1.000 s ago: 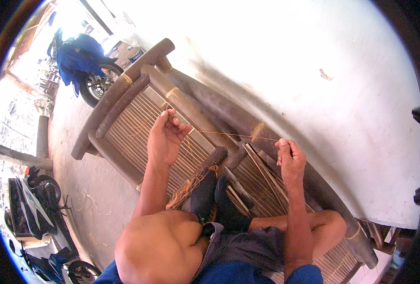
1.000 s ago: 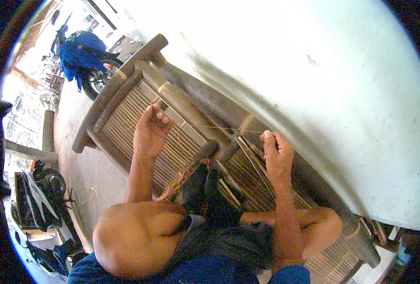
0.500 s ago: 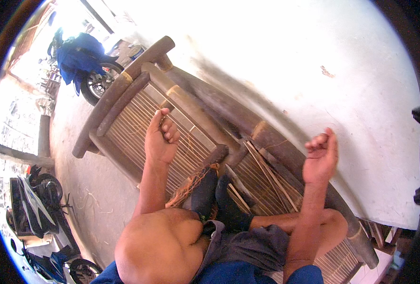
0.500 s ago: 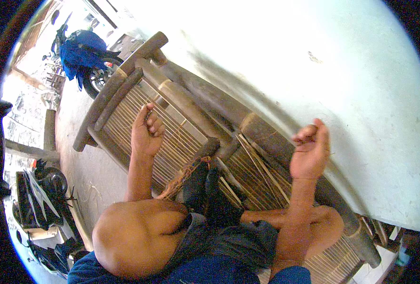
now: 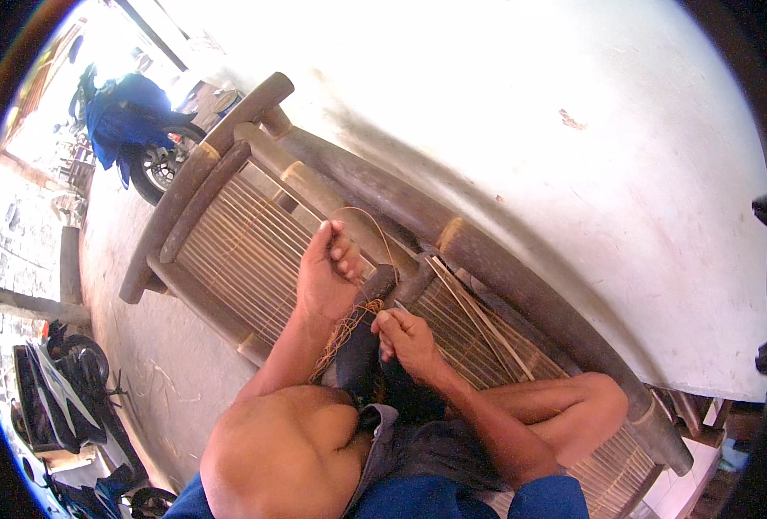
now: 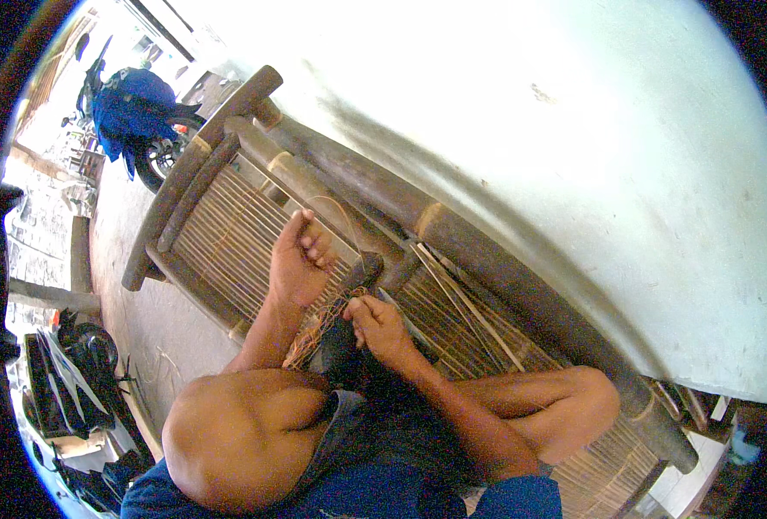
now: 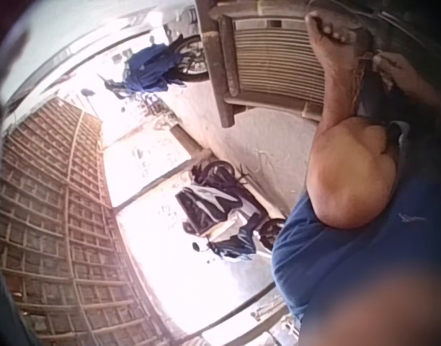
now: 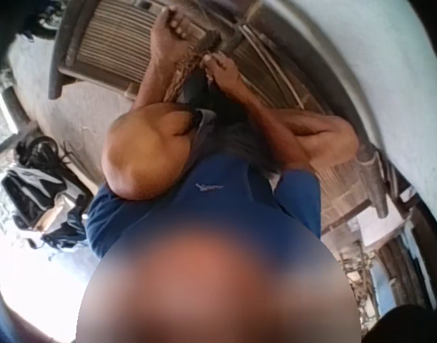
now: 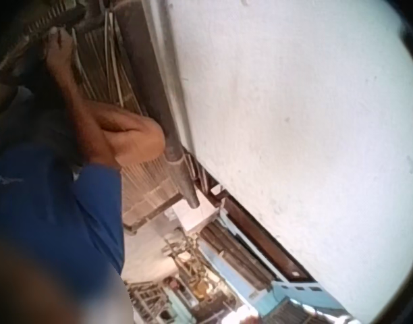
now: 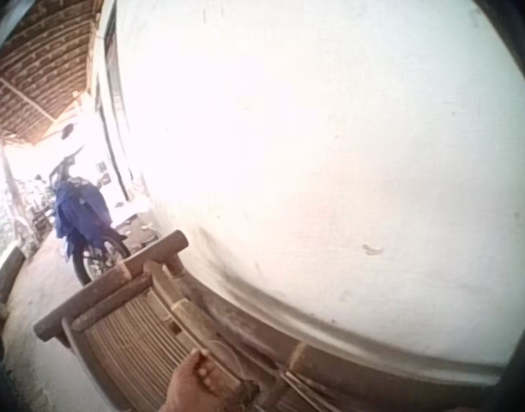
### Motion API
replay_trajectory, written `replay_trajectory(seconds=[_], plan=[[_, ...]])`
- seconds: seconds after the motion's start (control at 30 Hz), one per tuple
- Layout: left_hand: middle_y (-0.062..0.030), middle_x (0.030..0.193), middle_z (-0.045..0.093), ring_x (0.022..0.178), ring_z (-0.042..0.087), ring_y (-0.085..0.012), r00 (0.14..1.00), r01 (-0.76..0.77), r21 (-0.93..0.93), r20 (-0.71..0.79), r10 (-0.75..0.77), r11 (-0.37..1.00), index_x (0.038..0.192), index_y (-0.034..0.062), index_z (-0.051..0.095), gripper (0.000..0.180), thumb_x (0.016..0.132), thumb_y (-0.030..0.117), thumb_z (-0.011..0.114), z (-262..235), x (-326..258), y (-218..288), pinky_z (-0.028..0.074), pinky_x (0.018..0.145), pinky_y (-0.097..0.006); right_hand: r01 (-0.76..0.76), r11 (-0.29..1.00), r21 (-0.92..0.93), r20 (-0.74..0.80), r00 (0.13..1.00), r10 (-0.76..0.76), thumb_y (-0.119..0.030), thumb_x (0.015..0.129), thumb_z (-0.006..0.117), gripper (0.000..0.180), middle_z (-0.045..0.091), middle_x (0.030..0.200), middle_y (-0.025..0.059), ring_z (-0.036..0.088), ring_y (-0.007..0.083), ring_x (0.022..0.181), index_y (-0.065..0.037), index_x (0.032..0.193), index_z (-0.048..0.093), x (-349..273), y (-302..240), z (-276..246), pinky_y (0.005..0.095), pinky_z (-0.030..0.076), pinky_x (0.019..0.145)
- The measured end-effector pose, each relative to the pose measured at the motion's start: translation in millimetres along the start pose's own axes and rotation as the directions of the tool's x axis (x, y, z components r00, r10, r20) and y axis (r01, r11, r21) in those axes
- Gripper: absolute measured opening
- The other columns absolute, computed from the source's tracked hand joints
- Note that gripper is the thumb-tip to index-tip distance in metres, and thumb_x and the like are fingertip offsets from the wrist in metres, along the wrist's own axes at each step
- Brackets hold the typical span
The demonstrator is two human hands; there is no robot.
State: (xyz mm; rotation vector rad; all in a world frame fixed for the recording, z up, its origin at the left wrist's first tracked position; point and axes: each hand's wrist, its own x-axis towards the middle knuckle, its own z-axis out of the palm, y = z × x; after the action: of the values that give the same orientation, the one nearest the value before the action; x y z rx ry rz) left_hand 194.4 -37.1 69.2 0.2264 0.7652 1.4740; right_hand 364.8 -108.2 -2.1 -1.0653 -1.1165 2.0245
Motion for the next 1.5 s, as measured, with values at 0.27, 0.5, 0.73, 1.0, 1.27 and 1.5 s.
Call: replay_trajectory(seconds=[0.27, 0.5, 0.73, 1.0, 1.27, 1.5], plan=[[0.0048, 0.072, 0.040, 0.061, 0.039, -0.0082, 0.954, -0.267, 0.179, -0.088, 0.286, 0.947, 0.109, 0.0083, 0.060, 0.023, 0.108, 0.031, 0.056, -29, 27, 82, 0.035, 0.054, -0.026, 0.161, 0.724, -0.671, -0.053, 0.963, -0.263, -0.037, 0.105, 0.053, 0.038, 0.070, 0.095, 0.0256, 0.067, 0.0486, 0.091, -0.002, 0.103, 0.069, -14, -40, -27, 0.0510, 0.053, 0.079], [0.0055, 0.073, 0.043, 0.063, 0.044, -0.0064, 0.902, -0.392, 0.428, 0.006, 0.432, 0.814, 0.114, 0.0051, 0.065, 0.026, 0.110, 0.028, 0.054, -40, 17, 118, 0.039, 0.055, -0.023, 0.143, 0.636, -0.759, -0.091, 0.943, -0.321, -0.035, 0.106, 0.056, 0.039, 0.060, 0.073, 0.0154, 0.055, 0.0193, 0.067, 0.002, 0.102, 0.068, -27, -76, -54, 0.0371, 0.047, 0.066], [0.0059, 0.073, 0.046, 0.063, 0.045, -0.0047, 0.832, -0.453, 0.555, -0.018, 0.554, 0.698, 0.114, 0.0040, 0.068, 0.030, 0.110, 0.030, 0.054, -56, 9, 130, 0.040, 0.056, -0.023, 0.063, 0.611, -0.789, -0.130, 0.955, -0.266, -0.034, 0.107, 0.057, 0.039, 0.054, 0.070, 0.0081, 0.052, 0.0128, 0.070, 0.002, 0.097, 0.068, -34, -98, -58, 0.0327, 0.046, 0.066], [0.0050, 0.072, 0.050, 0.059, 0.045, -0.0051, 0.663, -0.540, 0.589, -0.142, 0.735, 0.601, 0.111, 0.0023, 0.073, 0.031, 0.108, 0.029, 0.057, -78, 3, 168, 0.040, 0.054, -0.024, 0.218, 0.442, -0.870, 0.057, 0.935, -0.350, -0.034, 0.106, 0.057, 0.035, 0.059, 0.071, 0.0191, 0.059, 0.0319, 0.067, -0.002, 0.098, 0.067, -12, -149, -29, 0.0412, 0.046, 0.061], [-0.0207, 0.130, 0.062, 0.129, 0.057, -0.0350, 0.263, -0.286, 0.890, 0.430, 0.864, -0.356, 0.138, 0.0051, 0.059, 0.042, 0.099, 0.017, 0.068, -34, -30, 132, 0.040, 0.115, -0.048, 0.324, 0.243, -0.914, 0.250, 0.923, -0.291, -0.031, 0.106, 0.055, 0.035, 0.057, 0.075, 0.0269, 0.049, 0.0466, 0.067, 0.003, 0.100, 0.060, 34, -161, 11, 0.0483, 0.045, 0.065], [-0.0190, 0.115, 0.070, 0.110, 0.067, -0.0284, 0.948, -0.267, 0.900, 0.309, -0.075, 0.345, 0.124, -0.0030, 0.063, 0.036, 0.106, 0.027, 0.057, 6, -40, 39, 0.051, 0.098, -0.040, 0.328, 0.509, -0.796, 0.260, 0.944, -0.202, -0.034, 0.107, 0.052, 0.035, 0.063, 0.087, 0.0326, 0.062, 0.0529, 0.083, 0.000, 0.105, 0.062, 45, -138, -6, 0.0529, 0.049, 0.070]])
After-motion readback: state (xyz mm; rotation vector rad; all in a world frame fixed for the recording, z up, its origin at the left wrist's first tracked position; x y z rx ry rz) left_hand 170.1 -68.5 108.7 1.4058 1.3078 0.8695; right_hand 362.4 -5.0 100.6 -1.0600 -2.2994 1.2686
